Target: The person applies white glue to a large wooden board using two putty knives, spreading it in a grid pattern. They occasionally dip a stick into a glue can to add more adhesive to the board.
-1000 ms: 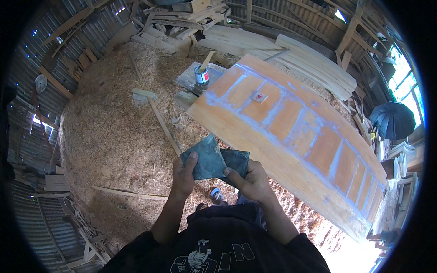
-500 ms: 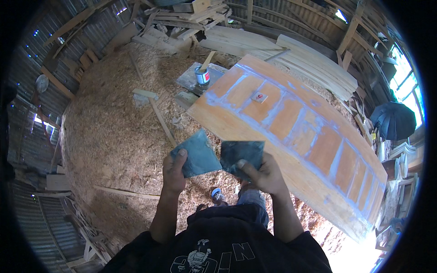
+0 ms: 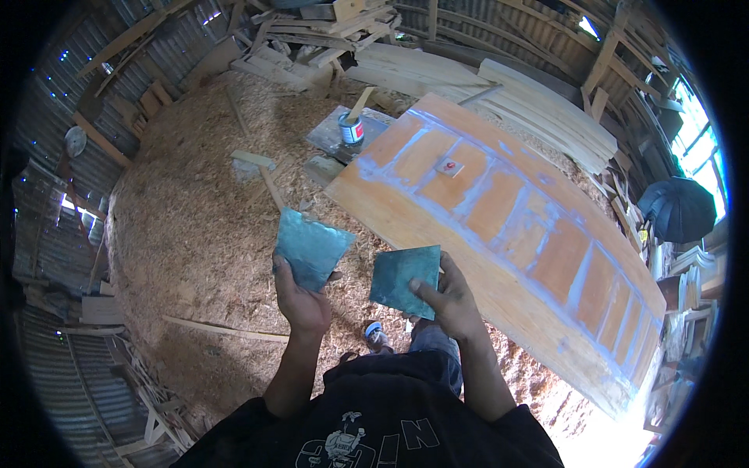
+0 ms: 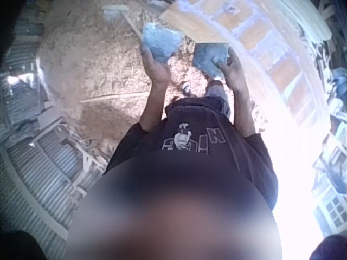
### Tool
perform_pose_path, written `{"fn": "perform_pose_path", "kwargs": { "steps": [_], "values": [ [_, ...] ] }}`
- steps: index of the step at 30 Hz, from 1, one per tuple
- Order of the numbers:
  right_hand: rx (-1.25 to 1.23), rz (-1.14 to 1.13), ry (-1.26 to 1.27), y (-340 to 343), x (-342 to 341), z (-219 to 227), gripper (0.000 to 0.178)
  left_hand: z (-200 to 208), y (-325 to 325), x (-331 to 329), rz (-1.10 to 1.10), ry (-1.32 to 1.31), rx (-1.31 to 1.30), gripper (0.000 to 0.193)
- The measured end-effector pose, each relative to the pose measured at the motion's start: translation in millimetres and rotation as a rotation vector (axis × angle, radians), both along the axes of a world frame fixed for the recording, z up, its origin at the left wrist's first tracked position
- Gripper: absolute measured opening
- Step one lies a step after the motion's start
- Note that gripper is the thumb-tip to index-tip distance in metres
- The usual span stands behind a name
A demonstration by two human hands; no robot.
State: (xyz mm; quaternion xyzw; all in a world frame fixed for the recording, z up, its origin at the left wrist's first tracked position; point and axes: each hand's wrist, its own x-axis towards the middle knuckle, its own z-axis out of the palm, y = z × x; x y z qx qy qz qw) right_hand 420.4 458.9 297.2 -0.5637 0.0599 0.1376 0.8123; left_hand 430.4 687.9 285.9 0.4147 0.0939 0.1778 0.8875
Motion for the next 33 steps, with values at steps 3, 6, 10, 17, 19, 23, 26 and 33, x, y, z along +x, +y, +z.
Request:
{"fn": "perform_pose_path", "kwargs": {
  "steps": [3,6,10,17,19,23,26,33],
  "values": [
    [-0.016,0.131,-0.047,-3,-5,3,0.065,-3,0,1,-0.023,0.042,0.043,0.050],
    [-0.074,0.206,0.048,-4,-8,6,0.069,-8,-1,2,-0.060,0.064,0.071,0.049],
    [-0.132,0.234,-0.086,-5,-7,2,0.058,-11,-1,3,-0.090,0.051,0.061,0.049],
    [-0.050,0.074,-0.165,-19,3,-8,0.016,-11,4,-1,-0.066,0.071,-0.026,0.042],
    [-0.004,0.008,-0.116,-22,7,-8,0.010,-13,5,-2,-0.084,0.025,-0.052,0.042],
    [0.069,-0.073,-0.002,-8,5,-10,0.009,-17,5,-3,-0.099,0.047,-0.004,0.042],
    [0.021,-0.103,-0.041,13,-1,-11,0.013,-16,1,-4,-0.114,0.020,0.014,0.042],
    [-0.015,-0.275,-0.255,46,8,8,0.023,5,-25,-17,-0.039,-0.008,-0.057,0.042]
  ]
}}
